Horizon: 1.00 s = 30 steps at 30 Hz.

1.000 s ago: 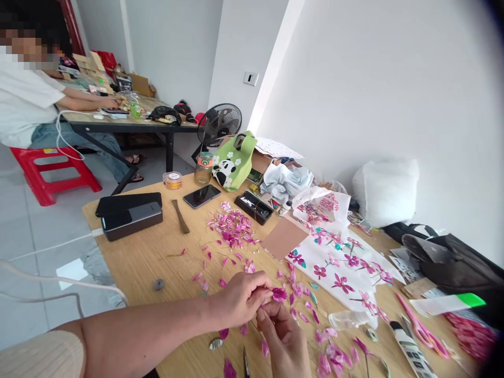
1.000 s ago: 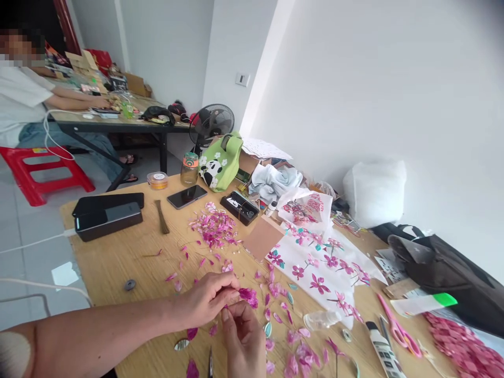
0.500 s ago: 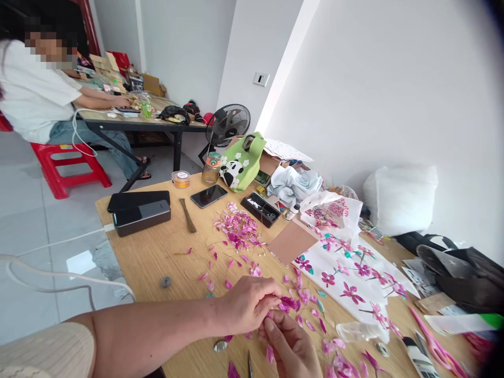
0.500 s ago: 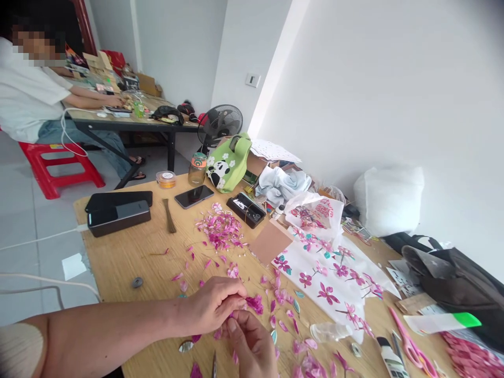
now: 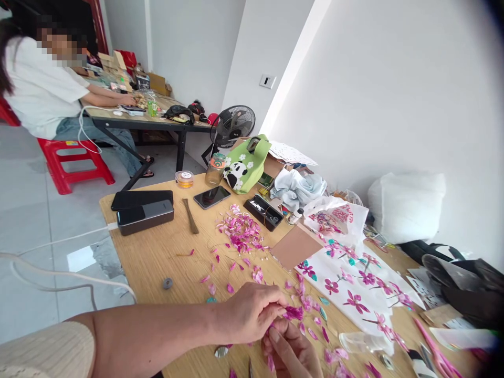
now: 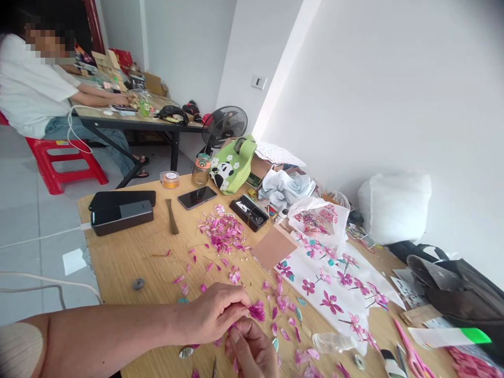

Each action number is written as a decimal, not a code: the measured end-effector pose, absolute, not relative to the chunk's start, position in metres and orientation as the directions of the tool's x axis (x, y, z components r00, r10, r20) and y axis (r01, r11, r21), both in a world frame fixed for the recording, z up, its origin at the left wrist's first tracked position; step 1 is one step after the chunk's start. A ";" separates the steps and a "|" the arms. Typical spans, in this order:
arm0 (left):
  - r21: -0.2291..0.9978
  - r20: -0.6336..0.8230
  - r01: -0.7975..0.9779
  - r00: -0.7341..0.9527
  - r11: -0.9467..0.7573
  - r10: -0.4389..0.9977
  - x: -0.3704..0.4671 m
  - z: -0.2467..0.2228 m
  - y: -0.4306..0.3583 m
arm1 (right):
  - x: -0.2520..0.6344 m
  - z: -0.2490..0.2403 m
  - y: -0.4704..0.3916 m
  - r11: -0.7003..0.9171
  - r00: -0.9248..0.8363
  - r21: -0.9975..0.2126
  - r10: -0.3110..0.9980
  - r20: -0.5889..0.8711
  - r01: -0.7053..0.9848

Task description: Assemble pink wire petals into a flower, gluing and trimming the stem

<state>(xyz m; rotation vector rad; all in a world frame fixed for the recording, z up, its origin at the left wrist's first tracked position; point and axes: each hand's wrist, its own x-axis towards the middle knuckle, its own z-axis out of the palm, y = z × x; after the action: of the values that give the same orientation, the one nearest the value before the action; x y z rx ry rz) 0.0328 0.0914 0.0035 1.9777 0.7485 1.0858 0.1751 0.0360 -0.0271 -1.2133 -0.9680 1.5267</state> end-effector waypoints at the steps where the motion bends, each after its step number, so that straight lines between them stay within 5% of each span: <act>1: 0.831 0.429 0.131 0.470 -0.541 0.771 0.033 0.004 0.091 | 0.175 -0.029 0.036 -0.255 -0.072 -0.946 0.967 -0.245 -0.198; 30: 0.890 0.342 0.116 0.470 -0.441 0.813 0.032 0.002 0.094 | 0.172 -0.026 0.035 -0.204 -0.043 -0.970 0.979 -0.200 -0.132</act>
<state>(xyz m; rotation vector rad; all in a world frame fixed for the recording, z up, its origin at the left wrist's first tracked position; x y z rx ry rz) 0.0325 0.0938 0.0021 1.8591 0.7806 1.0224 0.1718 0.0349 -0.0262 -1.2383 -1.0252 1.4410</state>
